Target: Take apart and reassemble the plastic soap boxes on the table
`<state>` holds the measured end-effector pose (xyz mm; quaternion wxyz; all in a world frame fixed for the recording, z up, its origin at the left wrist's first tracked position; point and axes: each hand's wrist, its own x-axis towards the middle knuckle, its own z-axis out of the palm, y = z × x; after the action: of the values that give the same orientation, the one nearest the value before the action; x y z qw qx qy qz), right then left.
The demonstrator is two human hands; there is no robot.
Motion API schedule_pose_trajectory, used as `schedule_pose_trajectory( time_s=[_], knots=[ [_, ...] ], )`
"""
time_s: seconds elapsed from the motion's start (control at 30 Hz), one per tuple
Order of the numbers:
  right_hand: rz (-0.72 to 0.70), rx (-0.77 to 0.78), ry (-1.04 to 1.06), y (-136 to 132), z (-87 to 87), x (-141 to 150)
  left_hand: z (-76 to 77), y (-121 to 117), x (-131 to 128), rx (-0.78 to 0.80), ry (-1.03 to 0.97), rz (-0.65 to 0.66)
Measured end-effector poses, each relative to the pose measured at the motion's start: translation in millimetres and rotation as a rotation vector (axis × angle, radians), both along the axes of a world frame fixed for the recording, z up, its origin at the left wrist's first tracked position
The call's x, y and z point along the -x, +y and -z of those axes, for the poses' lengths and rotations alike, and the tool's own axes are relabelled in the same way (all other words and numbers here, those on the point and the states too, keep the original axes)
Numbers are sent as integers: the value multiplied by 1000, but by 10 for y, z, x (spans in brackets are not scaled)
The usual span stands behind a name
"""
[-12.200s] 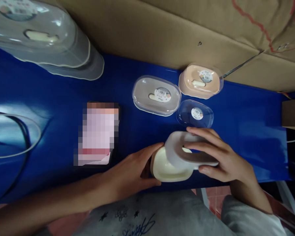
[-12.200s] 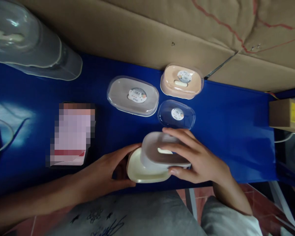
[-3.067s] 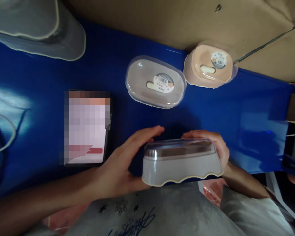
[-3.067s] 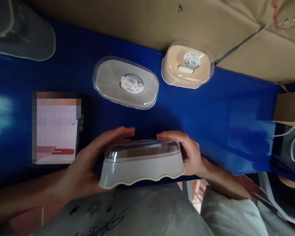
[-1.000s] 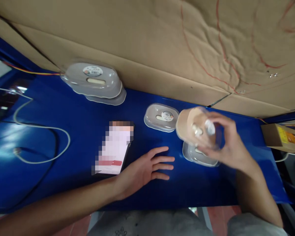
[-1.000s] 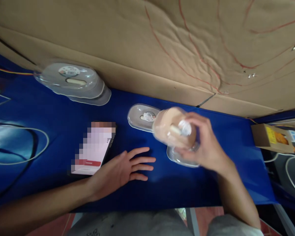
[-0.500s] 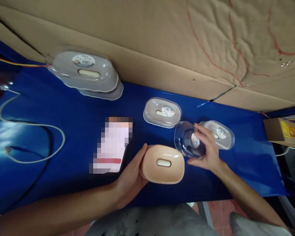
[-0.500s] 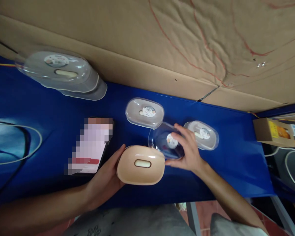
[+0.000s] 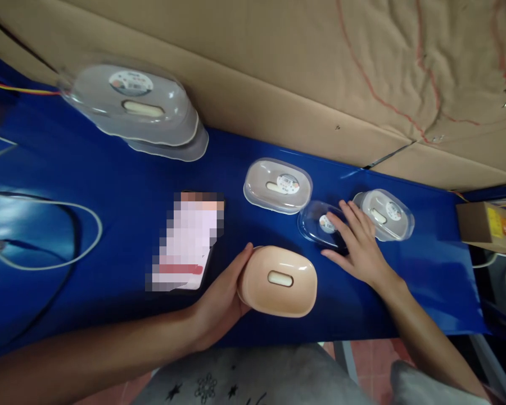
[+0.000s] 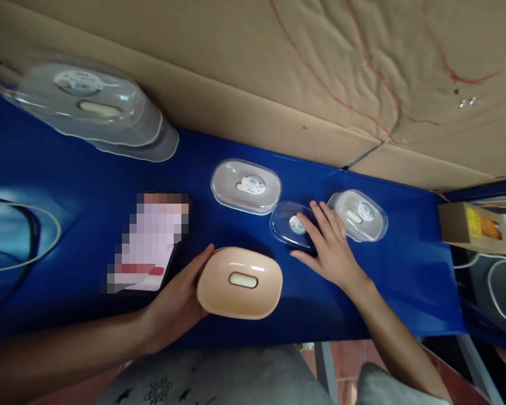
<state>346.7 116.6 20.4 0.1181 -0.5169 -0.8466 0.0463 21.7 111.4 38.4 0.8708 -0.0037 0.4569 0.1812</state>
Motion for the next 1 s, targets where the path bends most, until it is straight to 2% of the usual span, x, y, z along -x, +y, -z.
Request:
schedule_pose_trajectory(
  time_s=[0.07, 0.17, 0.2, 0.3, 0.37, 0.47, 0.53, 0.6, 0.7, 0.83, 0.9, 1.0],
  knots=[
    [-66, 40, 64, -43, -80, 187, 9, -3, -11, -29, -33, -6],
    [-342, 122, 142, -189, -151, 559, 35, -25, -12, -105, -115, 0],
    [-375, 135, 147, -241, -149, 678, 44, -35, -8, -129, -135, 0],
    [-344, 106, 221, -340, -86, 927, 64, -57, 5, -183, -175, -7],
    [-328, 122, 319, -349, -47, 983, 71, -63, 8, -217, -179, -9],
    [-305, 193, 461, -314, -54, 938, 66, -58, -5, -236, -144, 1],
    [-231, 255, 541, -279, -97, 851, 52, -46, -15, -246, -115, 10],
    [-173, 289, 581, -240, -142, 742, 33, -30, -11, -319, -62, 33],
    [-201, 244, 481, -180, -172, 595, 25, -11, 41, -552, 98, 95],
    [-228, 179, 336, -110, -150, 501, 88, -45, 144, -998, 311, 187],
    [-212, 138, 326, -80, -140, 472, 130, -81, 169, -1262, 467, 277],
    [-167, 95, 329, -41, -136, 421, 179, -138, 160, -1606, 686, 480]
  ],
)
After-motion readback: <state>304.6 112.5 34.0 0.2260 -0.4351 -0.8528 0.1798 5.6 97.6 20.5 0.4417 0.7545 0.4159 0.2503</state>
